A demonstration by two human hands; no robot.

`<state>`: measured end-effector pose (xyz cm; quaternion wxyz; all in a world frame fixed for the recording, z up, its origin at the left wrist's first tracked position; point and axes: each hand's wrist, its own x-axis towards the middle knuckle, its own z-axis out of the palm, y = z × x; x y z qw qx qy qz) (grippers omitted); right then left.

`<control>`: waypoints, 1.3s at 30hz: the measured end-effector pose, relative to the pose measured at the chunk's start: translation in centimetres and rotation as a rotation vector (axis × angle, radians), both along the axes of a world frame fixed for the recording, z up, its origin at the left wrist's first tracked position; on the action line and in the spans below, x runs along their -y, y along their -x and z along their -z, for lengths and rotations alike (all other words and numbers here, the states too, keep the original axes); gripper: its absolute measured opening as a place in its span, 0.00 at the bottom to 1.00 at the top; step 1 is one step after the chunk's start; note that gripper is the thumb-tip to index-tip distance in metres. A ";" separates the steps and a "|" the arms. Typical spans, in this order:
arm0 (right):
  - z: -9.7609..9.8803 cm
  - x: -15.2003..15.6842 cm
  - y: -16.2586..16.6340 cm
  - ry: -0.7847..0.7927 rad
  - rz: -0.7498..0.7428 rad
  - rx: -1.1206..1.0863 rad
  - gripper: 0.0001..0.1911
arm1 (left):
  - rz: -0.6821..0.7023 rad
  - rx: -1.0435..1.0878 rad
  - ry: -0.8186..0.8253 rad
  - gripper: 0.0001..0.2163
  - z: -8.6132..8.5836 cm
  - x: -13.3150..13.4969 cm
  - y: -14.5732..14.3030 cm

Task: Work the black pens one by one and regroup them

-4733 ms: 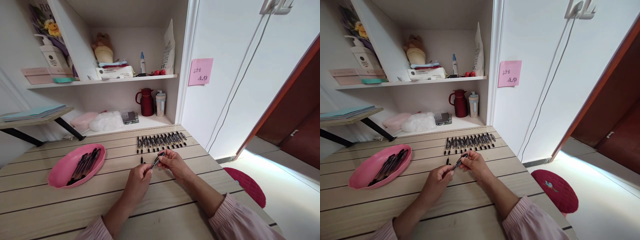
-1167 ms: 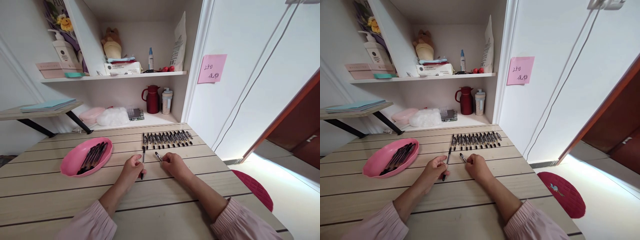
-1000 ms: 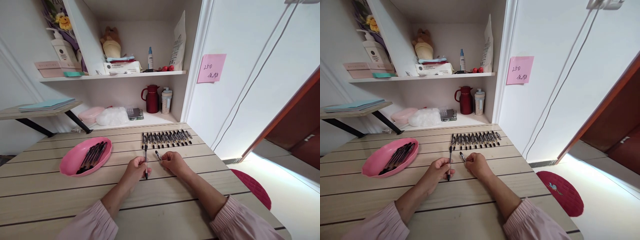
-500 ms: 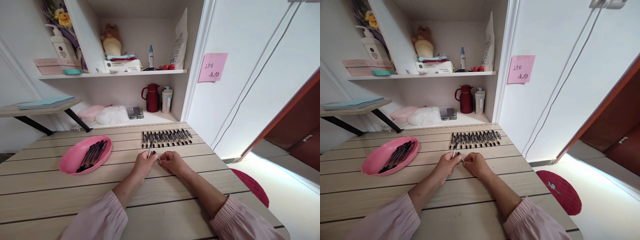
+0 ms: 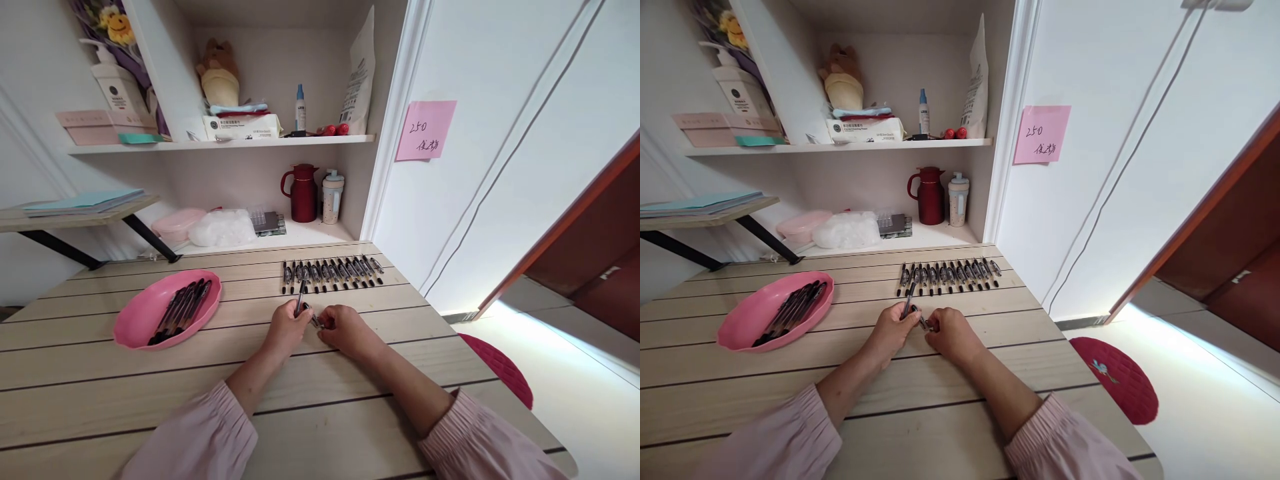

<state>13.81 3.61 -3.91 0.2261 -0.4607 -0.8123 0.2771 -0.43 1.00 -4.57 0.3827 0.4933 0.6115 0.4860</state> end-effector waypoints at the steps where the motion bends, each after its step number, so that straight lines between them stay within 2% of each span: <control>1: -0.1 0.1 0.0 0.000 0.002 0.002 0.01 | -0.002 -0.014 -0.003 0.09 0.1 0.0 0.0; 6: -0.3 0.4 0.0 -0.027 0.005 0.019 0.07 | -0.001 -0.091 -0.011 0.09 0.4 -0.3 0.3; 10: -0.2 -0.3 -0.6 -0.091 0.094 0.028 0.08 | 0.028 -0.160 -0.012 0.09 0.4 -0.2 0.4; 12: 0.1 -0.9 -0.9 -0.071 0.141 -0.038 0.07 | 0.052 -0.192 -0.017 0.10 0.3 -0.1 0.3; 15: 0.4 -1.6 -1.2 0.110 0.186 -0.268 0.07 | 0.089 -0.246 -0.023 0.08 0.0 0.3 0.2; 18: 0.2 -2.1 -1.2 0.329 0.251 -0.618 0.07 | 0.116 -0.321 -0.028 0.07 -0.2 0.8 0.0; 21: -0.5 -2.2 -1.4 0.464 0.294 -0.943 0.09 | 0.133 -0.396 -0.050 0.04 -0.4 1.3 -0.2; 24: -0.9 -2.2 -1.7 0.568 0.277 -1.106 0.13 | 0.143 -0.542 -0.103 0.02 -0.3 1.5 -0.5; 29: -0.8 -2.3 -1.8 0.622 0.247 -1.191 0.15 | 0.153 -0.685 -0.146 0.04 0.0 1.5 -0.8; 39: -0.3 -2.3 -1.6 0.621 0.185 -1.142 0.16 | 0.170 -0.779 -0.172 0.03 -0.2 1.7 -1.0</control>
